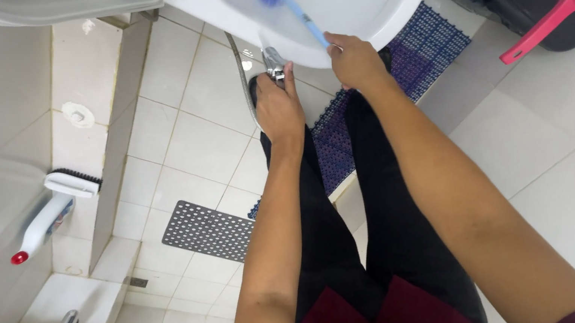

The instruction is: The person fills a pink scoop with water from a sink and pours it into the toilet bowl. They scrub the inside of the bowl with a blue toilet brush, then rinse the bowl using a handheld bidet sprayer. Finally, the person wipes the toilet seat and rim with a purple cloth.

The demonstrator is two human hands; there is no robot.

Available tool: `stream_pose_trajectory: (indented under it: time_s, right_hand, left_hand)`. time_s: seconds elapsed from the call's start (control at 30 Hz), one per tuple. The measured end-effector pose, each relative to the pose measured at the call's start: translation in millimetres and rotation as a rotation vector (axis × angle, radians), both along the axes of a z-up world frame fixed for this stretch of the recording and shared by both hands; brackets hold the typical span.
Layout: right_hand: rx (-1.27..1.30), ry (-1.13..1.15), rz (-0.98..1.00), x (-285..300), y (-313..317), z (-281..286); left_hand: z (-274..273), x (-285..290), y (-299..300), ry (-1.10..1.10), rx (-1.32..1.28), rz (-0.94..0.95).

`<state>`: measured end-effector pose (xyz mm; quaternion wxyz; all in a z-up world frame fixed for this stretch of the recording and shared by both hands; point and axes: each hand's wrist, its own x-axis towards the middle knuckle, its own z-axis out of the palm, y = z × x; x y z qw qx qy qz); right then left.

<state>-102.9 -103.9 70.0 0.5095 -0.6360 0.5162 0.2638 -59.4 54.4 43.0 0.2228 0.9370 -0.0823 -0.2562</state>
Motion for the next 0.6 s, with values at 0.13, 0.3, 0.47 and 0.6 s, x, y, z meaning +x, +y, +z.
stream_pose_trajectory:
  time_s: [0.13,0.3,0.47,0.6]
  right_hand:
    - [0.169,-0.136,-0.151,-3,10,-28]
    - [0.212,-0.503,-0.625,14,4,-97]
    - [0.312,-0.452,-0.517,15,11,-55]
    - [0.198,-0.113,-0.024,-11,1,-2]
  left_hand:
    - [-6,5,-6,0.004,-0.032,0.011]
    - [-11,13,-14,-0.037,-0.136,-0.027]
    - [-13,23,-20,-0.059,-0.178,-0.019]
    - [-5,28,-31,-0.041,-0.188,-0.022]
